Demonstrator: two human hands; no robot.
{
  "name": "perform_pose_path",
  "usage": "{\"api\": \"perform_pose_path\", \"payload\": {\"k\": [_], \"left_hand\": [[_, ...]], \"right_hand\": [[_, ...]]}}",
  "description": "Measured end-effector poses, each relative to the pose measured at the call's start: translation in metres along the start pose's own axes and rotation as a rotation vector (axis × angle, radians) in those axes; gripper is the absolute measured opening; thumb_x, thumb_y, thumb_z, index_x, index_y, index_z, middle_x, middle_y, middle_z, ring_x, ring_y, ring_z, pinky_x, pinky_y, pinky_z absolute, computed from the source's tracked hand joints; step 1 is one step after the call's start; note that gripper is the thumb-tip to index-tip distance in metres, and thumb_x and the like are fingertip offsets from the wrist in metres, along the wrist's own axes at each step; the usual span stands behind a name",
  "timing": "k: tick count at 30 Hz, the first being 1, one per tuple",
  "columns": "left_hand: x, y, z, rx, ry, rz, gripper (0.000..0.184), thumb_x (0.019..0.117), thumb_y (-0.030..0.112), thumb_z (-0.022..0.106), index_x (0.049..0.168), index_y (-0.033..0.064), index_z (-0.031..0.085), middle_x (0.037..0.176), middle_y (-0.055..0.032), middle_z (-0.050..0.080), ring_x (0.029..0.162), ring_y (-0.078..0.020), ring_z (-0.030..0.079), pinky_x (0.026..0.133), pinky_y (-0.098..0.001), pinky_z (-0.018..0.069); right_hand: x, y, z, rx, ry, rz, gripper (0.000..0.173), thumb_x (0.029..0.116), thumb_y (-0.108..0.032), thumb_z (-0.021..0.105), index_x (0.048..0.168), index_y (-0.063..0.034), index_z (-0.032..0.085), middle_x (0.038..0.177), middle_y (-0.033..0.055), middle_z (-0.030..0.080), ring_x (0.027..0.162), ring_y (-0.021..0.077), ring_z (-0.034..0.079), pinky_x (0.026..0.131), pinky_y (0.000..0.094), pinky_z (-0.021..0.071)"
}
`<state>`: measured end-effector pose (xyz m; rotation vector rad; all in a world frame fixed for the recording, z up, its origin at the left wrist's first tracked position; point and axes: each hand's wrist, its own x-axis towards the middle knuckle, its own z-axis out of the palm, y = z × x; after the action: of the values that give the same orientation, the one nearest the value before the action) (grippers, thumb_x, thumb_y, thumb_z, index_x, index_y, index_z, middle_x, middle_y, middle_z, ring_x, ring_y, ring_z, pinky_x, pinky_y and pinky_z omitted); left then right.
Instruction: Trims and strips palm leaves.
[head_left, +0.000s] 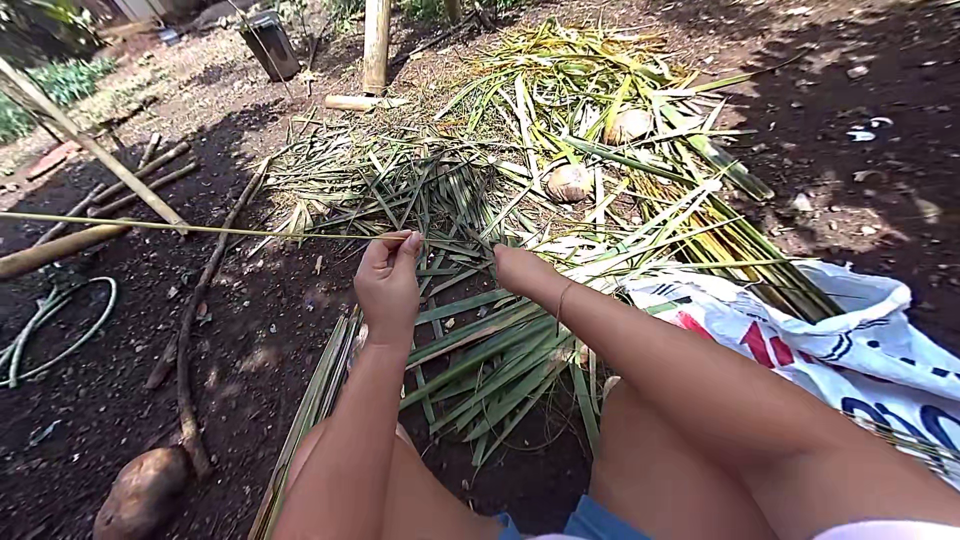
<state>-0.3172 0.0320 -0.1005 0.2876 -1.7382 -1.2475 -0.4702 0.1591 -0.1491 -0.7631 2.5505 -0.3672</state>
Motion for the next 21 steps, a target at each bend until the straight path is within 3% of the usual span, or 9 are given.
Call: {"api": "perform_pose_path", "payload": {"k": [4,13,18,21], "left_hand": [[-0.004,-0.006,0.005,-0.003,0.02,0.061,0.014,0.0952,0.005,0.071,0.107,0.0001,0.067,0.103,-0.0049,0.074,0.091,-0.0138,0.074,0.087,-0.0335,0.0633],[-0.008,-0.009,0.01,0.024,0.051,0.105,0.012,0.0941,0.003,0.071,0.106,0.0024,0.069,0.099,-0.0022,0.076,0.087,-0.0127,0.075,0.084,-0.032,0.0636],[-0.016,-0.012,0.018,0.043,0.001,0.173,0.01,0.0947,0.003,0.07,0.105,0.0027,0.071,0.101,-0.0027,0.076,0.09,-0.013,0.074,0.085,-0.032,0.0632],[-0.02,-0.014,0.023,0.081,-0.052,0.283,0.01,0.0955,0.002,0.068,0.105,0.0026,0.073,0.101,-0.0015,0.075,0.091,-0.0103,0.073,0.085,-0.0292,0.0619]], "right_hand": [[0.002,-0.006,-0.004,-0.031,-0.055,0.038,0.03,0.1022,-0.007,0.051,0.131,0.0024,0.052,0.121,0.0269,0.065,0.114,0.0445,0.066,0.09,0.0633,0.0533],[0.005,-0.004,-0.01,0.011,-0.044,0.002,0.035,0.0994,-0.005,0.057,0.133,0.0044,0.052,0.124,0.0273,0.064,0.116,0.0444,0.065,0.092,0.063,0.0528],[0.009,-0.002,-0.009,0.068,-0.018,0.015,0.037,0.0993,-0.004,0.056,0.135,0.0047,0.051,0.124,0.0272,0.064,0.114,0.0438,0.066,0.09,0.0628,0.054],[0.002,-0.001,-0.018,0.074,-0.059,0.022,0.036,0.1045,-0.007,0.045,0.138,0.0044,0.049,0.13,0.0266,0.063,0.119,0.0427,0.064,0.095,0.0611,0.0527]]}}
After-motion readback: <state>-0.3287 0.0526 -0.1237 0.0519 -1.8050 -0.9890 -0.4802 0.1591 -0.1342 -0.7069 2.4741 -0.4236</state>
